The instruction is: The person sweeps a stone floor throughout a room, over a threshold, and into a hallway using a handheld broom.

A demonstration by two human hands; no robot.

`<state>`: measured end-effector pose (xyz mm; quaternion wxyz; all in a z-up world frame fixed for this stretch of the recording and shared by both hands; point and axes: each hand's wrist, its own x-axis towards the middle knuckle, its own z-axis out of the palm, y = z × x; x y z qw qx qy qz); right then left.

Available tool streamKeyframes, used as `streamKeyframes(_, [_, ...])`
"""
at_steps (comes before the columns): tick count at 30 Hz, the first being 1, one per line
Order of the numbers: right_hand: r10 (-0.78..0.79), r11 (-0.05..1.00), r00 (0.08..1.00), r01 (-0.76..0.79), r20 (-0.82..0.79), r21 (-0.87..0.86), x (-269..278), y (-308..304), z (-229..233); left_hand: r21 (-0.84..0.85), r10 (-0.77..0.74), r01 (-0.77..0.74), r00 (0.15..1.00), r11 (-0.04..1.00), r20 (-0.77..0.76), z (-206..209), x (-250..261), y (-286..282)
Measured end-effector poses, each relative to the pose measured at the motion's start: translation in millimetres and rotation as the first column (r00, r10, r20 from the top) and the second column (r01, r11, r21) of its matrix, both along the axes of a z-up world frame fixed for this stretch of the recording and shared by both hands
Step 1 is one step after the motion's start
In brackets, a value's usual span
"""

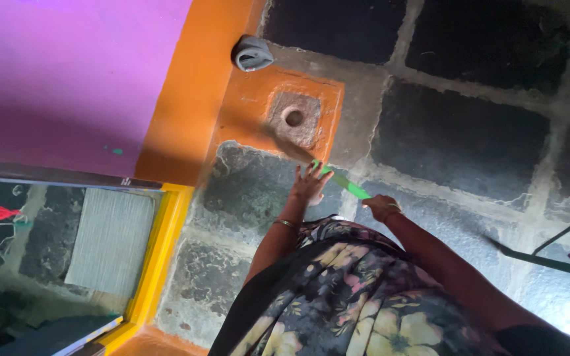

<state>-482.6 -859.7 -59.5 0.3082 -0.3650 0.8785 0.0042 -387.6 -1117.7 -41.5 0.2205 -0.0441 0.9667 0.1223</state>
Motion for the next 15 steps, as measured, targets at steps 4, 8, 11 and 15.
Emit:
streamKeyframes(4, [0.155, 0.979, 0.987, -0.16, 0.047, 0.128, 4.5, -59.2, -9.9, 0.005, 0.046, -0.046, 0.998, 0.999, -0.044, 2.6, 7.7, -52.7])
streamKeyframes(8, [0.05, 0.988, 0.996, -0.059, 0.069, 0.14, -3.4, -82.2, -8.0, -0.023, 0.099, -0.099, 0.995, 0.995, -0.029, 3.3, 18.2, -92.2])
streamKeyframes(11, [-0.178, 0.965, 0.981, 0.161, 0.07, 0.205, -14.9, -80.1, 0.4, -0.003, 0.097, -0.097, 0.995, 0.995, -0.019, 3.6, 20.2, -117.0])
streamKeyframes(15, [-0.401, 0.887, 0.916, 0.381, 0.026, 0.26, -20.7, -82.8, 8.2, 0.045, 0.104, -0.102, 0.993, 0.994, -0.059, 5.9, 25.8, -143.6])
